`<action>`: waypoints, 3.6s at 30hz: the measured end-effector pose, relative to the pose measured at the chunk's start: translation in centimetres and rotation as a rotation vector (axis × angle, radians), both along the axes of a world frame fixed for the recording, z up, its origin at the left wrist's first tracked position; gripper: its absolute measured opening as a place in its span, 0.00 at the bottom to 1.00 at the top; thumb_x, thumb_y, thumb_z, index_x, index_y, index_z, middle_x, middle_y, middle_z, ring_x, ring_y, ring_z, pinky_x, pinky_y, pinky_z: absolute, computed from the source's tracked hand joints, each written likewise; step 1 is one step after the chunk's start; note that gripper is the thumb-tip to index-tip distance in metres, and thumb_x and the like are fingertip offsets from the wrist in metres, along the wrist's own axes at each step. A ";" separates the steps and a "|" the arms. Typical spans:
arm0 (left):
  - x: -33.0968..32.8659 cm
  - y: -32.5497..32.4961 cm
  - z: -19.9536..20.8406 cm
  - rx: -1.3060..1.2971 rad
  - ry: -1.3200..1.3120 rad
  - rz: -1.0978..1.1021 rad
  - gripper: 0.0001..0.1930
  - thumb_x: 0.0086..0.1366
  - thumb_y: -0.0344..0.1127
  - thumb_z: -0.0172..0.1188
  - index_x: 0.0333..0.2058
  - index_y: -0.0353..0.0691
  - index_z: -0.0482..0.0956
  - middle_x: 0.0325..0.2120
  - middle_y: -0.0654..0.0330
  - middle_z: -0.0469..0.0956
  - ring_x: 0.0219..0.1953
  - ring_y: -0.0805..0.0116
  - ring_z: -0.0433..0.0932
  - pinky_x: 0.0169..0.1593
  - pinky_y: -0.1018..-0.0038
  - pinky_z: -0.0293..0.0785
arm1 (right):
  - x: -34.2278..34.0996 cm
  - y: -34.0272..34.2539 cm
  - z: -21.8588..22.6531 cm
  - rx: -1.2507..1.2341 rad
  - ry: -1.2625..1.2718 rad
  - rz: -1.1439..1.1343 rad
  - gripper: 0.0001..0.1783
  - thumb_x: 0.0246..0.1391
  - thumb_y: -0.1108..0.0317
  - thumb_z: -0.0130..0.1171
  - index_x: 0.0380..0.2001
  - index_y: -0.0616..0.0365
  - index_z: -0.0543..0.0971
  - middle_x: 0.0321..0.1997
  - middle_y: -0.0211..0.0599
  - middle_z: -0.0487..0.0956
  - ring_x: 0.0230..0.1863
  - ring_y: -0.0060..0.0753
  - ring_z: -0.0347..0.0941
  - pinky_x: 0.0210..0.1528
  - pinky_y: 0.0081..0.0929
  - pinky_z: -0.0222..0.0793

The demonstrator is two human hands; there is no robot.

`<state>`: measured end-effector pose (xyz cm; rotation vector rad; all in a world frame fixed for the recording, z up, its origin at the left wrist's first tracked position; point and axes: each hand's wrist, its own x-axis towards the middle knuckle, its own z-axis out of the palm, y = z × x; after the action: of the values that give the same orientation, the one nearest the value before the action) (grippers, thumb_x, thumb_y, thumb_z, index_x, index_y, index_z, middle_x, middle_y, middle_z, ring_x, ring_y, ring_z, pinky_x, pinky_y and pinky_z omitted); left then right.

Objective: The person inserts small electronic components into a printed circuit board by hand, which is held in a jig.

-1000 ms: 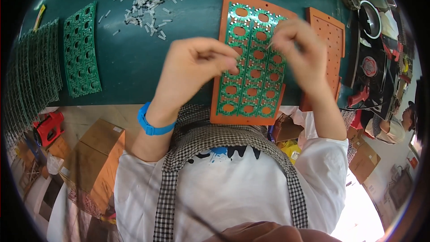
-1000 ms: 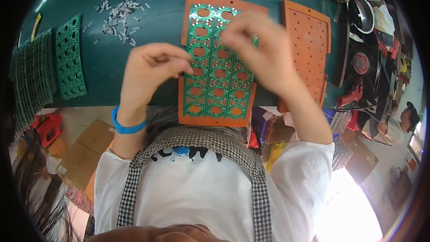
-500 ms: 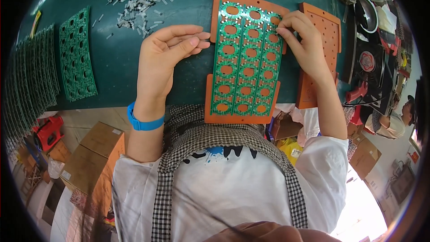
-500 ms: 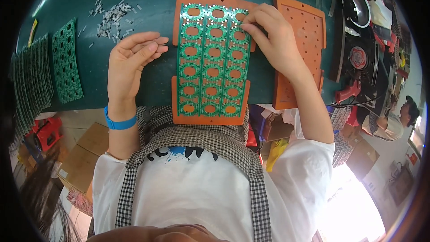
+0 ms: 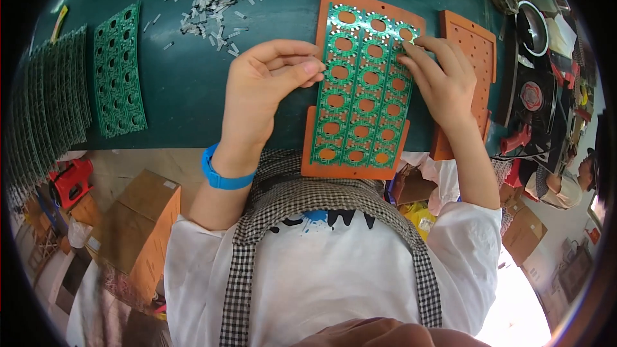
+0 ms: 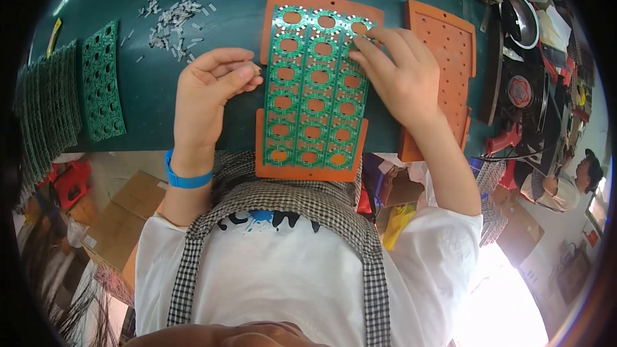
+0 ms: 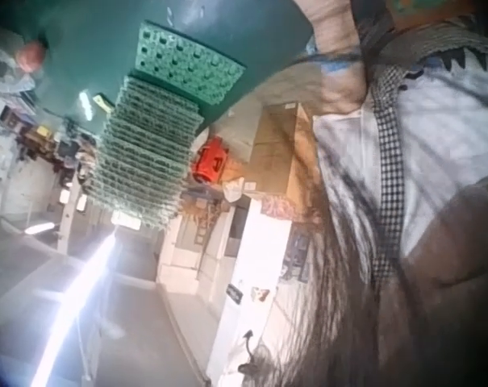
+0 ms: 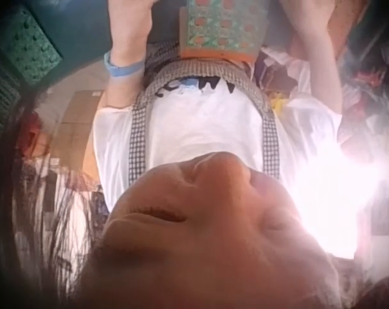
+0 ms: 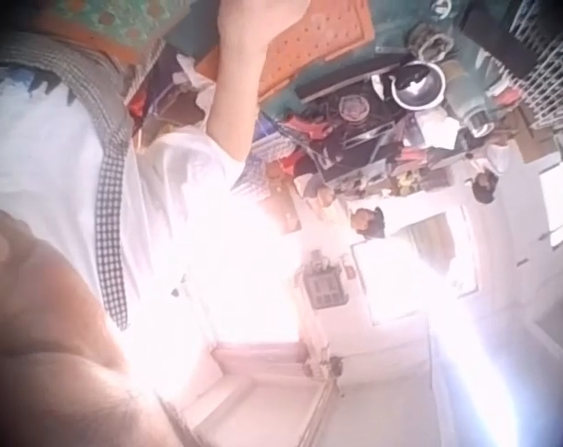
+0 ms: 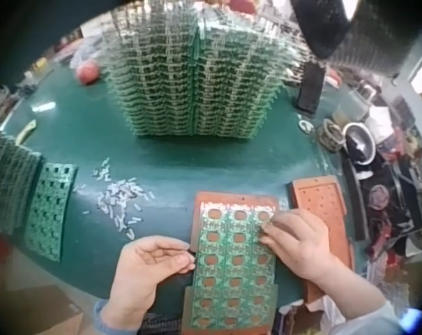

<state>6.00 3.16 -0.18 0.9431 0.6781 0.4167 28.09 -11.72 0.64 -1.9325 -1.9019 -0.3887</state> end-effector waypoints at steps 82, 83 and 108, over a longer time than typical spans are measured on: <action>-2.2 4.2 -0.6 1.204 0.799 0.093 0.08 0.57 0.29 0.63 0.36 0.36 0.79 0.30 0.59 0.74 0.31 0.70 0.71 0.37 0.73 0.68 | -3.2 -3.7 1.3 -0.305 0.710 -0.054 0.05 0.49 0.80 0.58 0.30 0.63 0.74 0.34 0.40 0.74 0.38 0.41 0.72 0.39 0.32 0.68; -2.1 4.1 -0.6 1.224 0.795 0.086 0.06 0.58 0.29 0.61 0.34 0.36 0.78 0.30 0.57 0.74 0.32 0.63 0.72 0.37 0.69 0.69 | -3.2 -3.8 1.2 -0.302 0.700 -0.056 0.05 0.49 0.79 0.59 0.30 0.63 0.74 0.33 0.40 0.74 0.38 0.41 0.72 0.39 0.32 0.68; 0.4 -4.2 1.8 0.067 -0.060 -0.230 0.17 0.61 0.21 0.59 0.48 0.30 0.69 0.32 0.54 0.80 0.33 0.72 0.79 0.38 0.80 0.77 | -6.7 -2.4 2.0 -0.227 1.323 -0.012 0.18 0.47 0.80 0.63 0.44 0.63 0.79 0.35 0.34 0.78 0.34 0.20 0.74 0.34 0.16 0.70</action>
<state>6.40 -1.03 1.61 1.0548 0.4966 0.2641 21.35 -14.14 2.64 -1.5758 -1.0185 0.9317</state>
